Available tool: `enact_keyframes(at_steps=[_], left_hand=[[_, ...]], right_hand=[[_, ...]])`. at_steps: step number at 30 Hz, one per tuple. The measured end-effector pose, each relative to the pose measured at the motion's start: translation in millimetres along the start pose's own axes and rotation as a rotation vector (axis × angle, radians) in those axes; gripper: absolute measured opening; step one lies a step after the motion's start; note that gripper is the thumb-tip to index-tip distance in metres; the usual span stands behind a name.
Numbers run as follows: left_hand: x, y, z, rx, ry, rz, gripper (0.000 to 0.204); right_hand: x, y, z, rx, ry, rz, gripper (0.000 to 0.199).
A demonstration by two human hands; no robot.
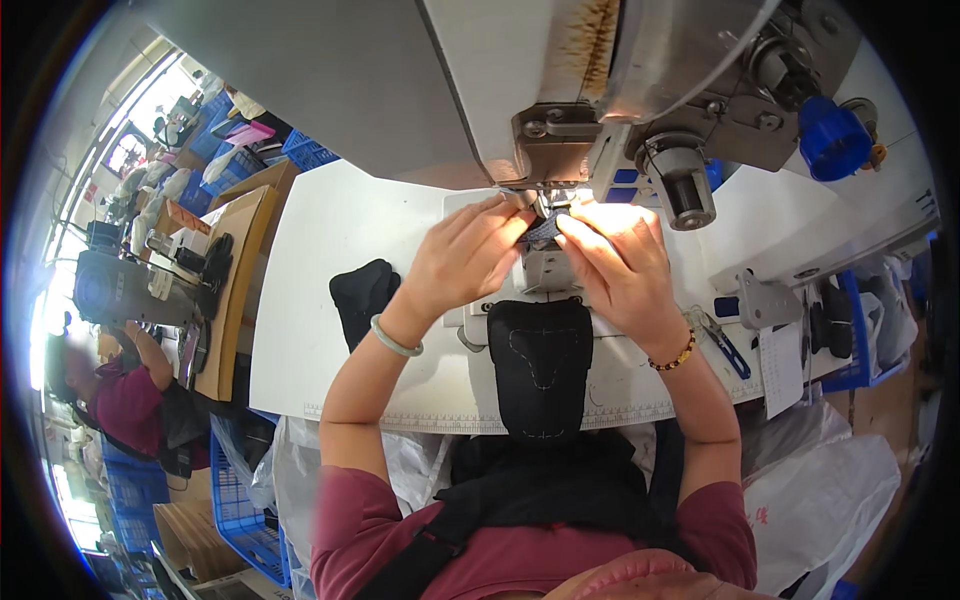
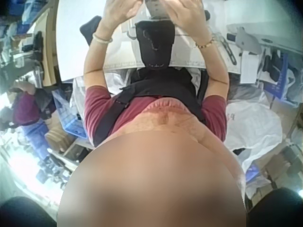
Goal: The person is using an industrial sewing machine to stitch together black and mesh components of a shoe upper.
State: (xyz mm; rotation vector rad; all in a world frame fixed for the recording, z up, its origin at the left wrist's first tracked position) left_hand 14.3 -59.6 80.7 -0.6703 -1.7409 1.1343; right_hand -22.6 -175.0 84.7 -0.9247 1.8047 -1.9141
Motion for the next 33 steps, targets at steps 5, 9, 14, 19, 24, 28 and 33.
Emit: enact_keyframes(at_steps=[5, 9, 14, 19, 24, 28, 33], left_hand=[[-14.4, 39.6, -120.3, 0.844, 0.266, 0.115, 0.031], [-96.3, 93.4, -133.6, 1.588, 1.195, -0.204, 0.024], [-97.4, 83.7, -107.5, 1.672, 1.368, -0.186, 0.011], [-92.9, 72.6, -103.2, 1.561, 1.361, -0.219, 0.011], [-89.0, 76.4, -106.5, 1.436, 1.267, -0.410, 0.028], [-80.0, 58.1, -89.6, 1.528, 1.267, -0.319, 0.021], [-47.0, 56.0, -64.5, 1.624, 1.119, 0.033, 0.033]], right_hand=[[-2.6, -2.2, 1.0, -0.060, -0.017, 0.000, 0.024], [2.9, -1.5, -1.9, -0.041, -0.046, 0.046, 0.024], [2.5, 1.0, 3.7, -0.021, -0.059, 0.027, 0.023], [3.2, -1.2, 4.7, -0.028, -0.098, 0.026, 0.024], [0.7, -0.3, 1.6, -0.010, -0.083, 0.021, 0.027], [0.4, 4.4, 2.9, 0.004, -0.053, 0.036, 0.025], [-1.8, 10.1, -19.9, 0.066, -0.069, -0.018, 0.037]])
Point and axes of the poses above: each hand's wrist, its own y-axis away from the middle knuckle, its own x-axis out of the back of the hand, z = x × y, the point moved 10 cm from there along -y, towards the middle knuckle, and after that the axes turned 15 degrees about z, right-handed, at the moved point
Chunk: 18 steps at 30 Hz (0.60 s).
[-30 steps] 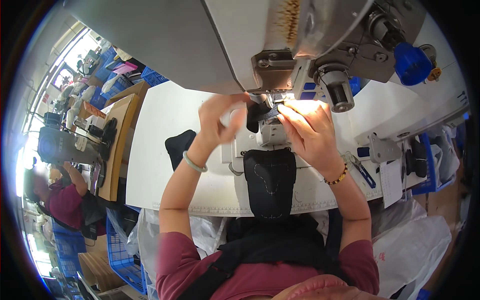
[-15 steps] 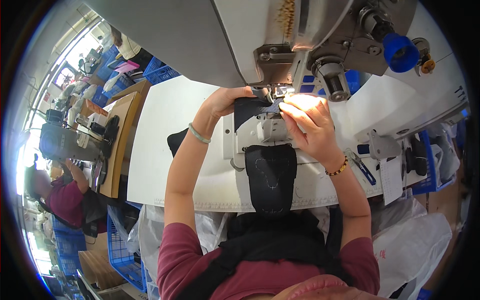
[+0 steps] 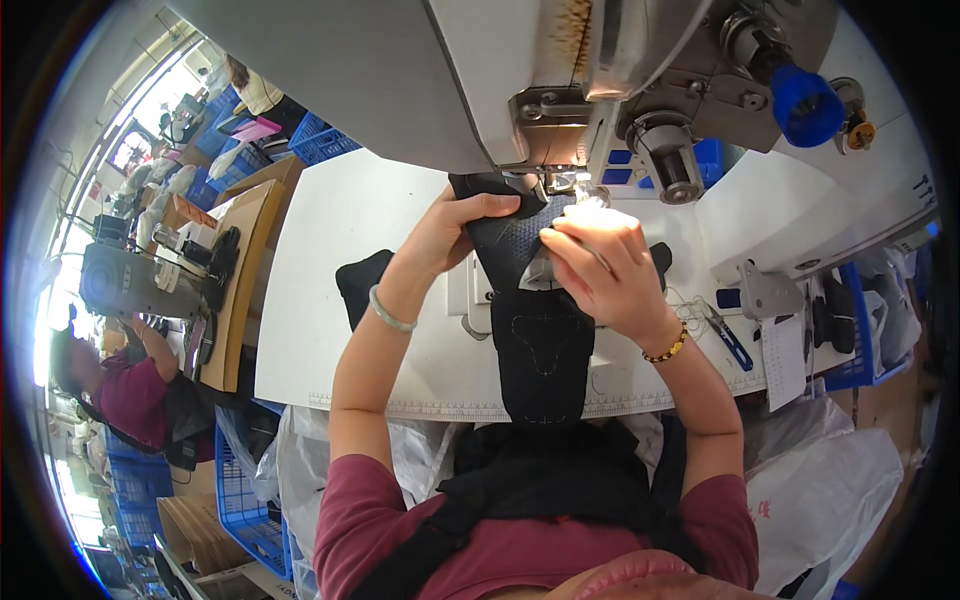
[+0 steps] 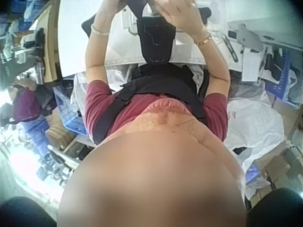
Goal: The person is using an industrial sewing machine to stitch together black and mesh components of a shoe upper.
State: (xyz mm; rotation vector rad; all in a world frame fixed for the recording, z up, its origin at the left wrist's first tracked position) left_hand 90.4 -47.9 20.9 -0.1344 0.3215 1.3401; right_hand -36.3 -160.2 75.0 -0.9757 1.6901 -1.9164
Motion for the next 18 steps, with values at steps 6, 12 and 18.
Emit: enact_keyframes(at_steps=[6, 12, 18], left_hand=[[0.8, 9.7, -9.9, 0.018, 0.142, 0.041, 0.031], [-1.7, 22.5, -10.2, -0.049, 0.187, 0.119, 0.021], [-2.9, 33.4, -9.0, -0.031, 0.190, 0.177, 0.017]], right_hand=[[-9.1, 6.6, -3.6, 0.017, 0.066, -0.009, 0.034], [-1.8, 2.1, -6.5, 0.032, 0.004, 0.010, 0.033], [2.8, 3.3, -3.8, 0.074, -0.004, -0.006, 0.029]])
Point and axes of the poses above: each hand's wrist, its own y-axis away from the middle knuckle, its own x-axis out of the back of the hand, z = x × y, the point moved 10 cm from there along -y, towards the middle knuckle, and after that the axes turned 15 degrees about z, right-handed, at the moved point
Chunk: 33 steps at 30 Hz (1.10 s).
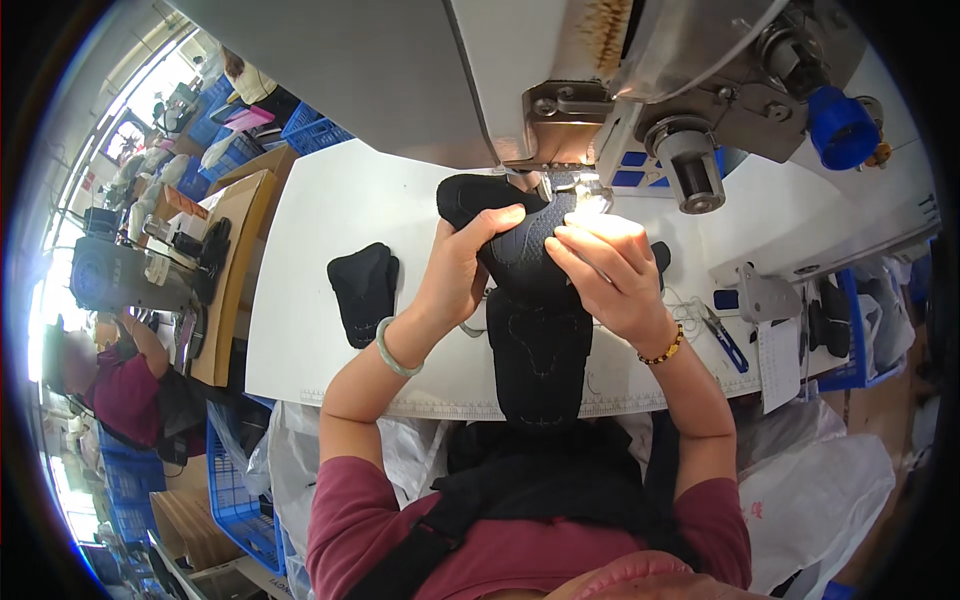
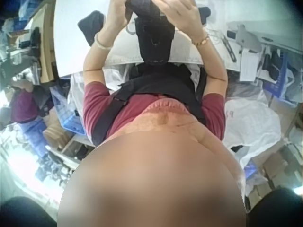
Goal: The person is using an industrial sewing machine to stitch together black and mesh components of a shoe upper.
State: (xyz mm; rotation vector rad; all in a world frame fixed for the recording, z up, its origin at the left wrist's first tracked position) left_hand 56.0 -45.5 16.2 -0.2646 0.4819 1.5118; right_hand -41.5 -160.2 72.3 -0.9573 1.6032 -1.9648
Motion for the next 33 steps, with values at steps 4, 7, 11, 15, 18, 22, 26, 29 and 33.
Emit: enact_keyframes(at_steps=[4, 7, 11, 15, 18, 22, 26, 29, 33], left_hand=[[9.9, -1.6, -11.4, 0.119, 0.042, 0.058, 0.018], [10.4, 0.6, -13.1, 0.150, 0.043, 0.051, 0.019], [11.0, 2.7, -18.3, 0.162, 0.056, 0.058, 0.020], [5.6, 12.0, -13.1, 0.109, 0.046, 0.039, 0.021], [-4.1, 19.7, -7.0, 0.031, 0.056, -0.025, 0.022], [-9.0, 23.6, -9.4, -0.029, 0.002, -0.029, 0.024], [-19.0, 30.4, -3.7, -0.187, -0.094, -0.036, 0.020], [-25.4, 35.9, -1.6, -0.279, -0.148, -0.045, 0.017], [-31.8, 39.1, 5.4, -0.354, -0.209, -0.045, 0.017]], right_hand=[[-0.8, 0.0, 0.5, 0.002, -0.007, -0.001, 0.030], [-0.7, -2.2, 0.5, -0.013, -0.022, 0.006, 0.030], [1.1, -1.9, 3.1, -0.040, -0.043, 0.005, 0.032], [4.8, 0.2, 6.1, -0.038, -0.053, -0.003, 0.035], [9.3, 0.2, 11.0, -0.037, -0.093, 0.010, 0.035], [13.5, 0.1, 21.5, -0.052, -0.149, 0.016, 0.033], [19.9, -0.6, 33.2, -0.059, -0.267, 0.063, 0.028], [24.6, -1.3, 41.0, -0.104, -0.333, 0.101, 0.028], [24.9, -2.9, 47.1, -0.167, -0.367, 0.051, 0.024]])
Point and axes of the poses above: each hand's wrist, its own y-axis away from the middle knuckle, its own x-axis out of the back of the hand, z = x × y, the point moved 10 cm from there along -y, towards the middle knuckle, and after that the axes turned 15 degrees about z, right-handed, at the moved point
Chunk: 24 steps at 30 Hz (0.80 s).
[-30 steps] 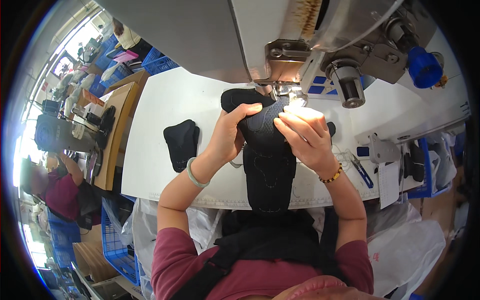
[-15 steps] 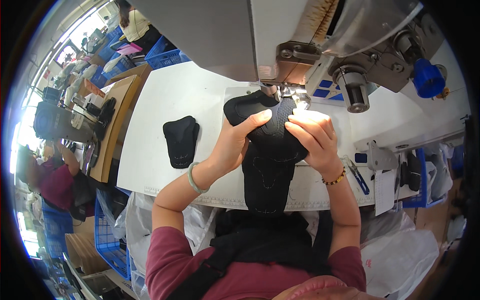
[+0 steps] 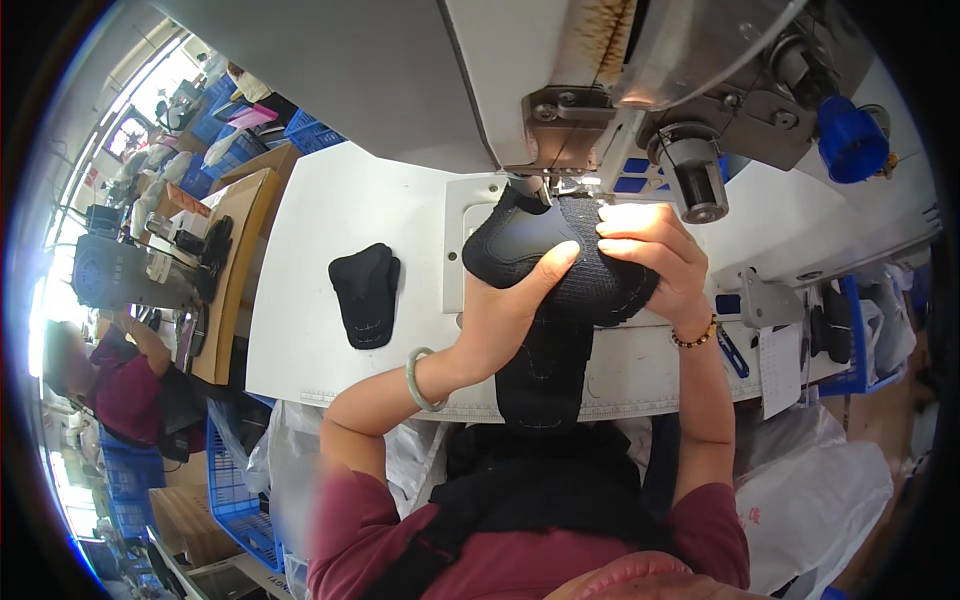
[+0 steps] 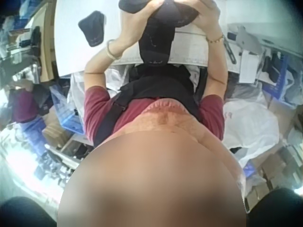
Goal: The person is using an industrial sewing machine to stitch together black and mesh components of a shoe upper.
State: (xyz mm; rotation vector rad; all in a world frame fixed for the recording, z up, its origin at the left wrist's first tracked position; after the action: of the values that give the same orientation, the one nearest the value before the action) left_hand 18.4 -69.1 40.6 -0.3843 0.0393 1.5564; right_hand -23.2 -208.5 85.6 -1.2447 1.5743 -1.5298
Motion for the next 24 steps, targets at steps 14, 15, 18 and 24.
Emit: enact_keyframes(at_steps=[14, 15, 18, 24], left_hand=[[3.3, -15.4, 0.8, 0.031, -0.087, -0.032, 0.019], [3.5, -17.6, 1.7, 0.028, -0.110, -0.037, 0.019], [8.4, -26.1, -1.4, 0.040, -0.110, -0.041, 0.022], [16.4, -40.0, -13.4, 0.214, 0.025, -0.081, 0.022]], right_hand=[[-3.6, -3.3, 2.6, 0.015, 0.047, 0.010, 0.029], [-4.1, -3.2, 2.6, 0.020, 0.057, 0.002, 0.029], [-6.2, -4.6, -3.2, 0.042, 0.105, -0.020, 0.026], [-17.4, -0.6, -23.9, 0.176, 0.252, -0.082, 0.028]])
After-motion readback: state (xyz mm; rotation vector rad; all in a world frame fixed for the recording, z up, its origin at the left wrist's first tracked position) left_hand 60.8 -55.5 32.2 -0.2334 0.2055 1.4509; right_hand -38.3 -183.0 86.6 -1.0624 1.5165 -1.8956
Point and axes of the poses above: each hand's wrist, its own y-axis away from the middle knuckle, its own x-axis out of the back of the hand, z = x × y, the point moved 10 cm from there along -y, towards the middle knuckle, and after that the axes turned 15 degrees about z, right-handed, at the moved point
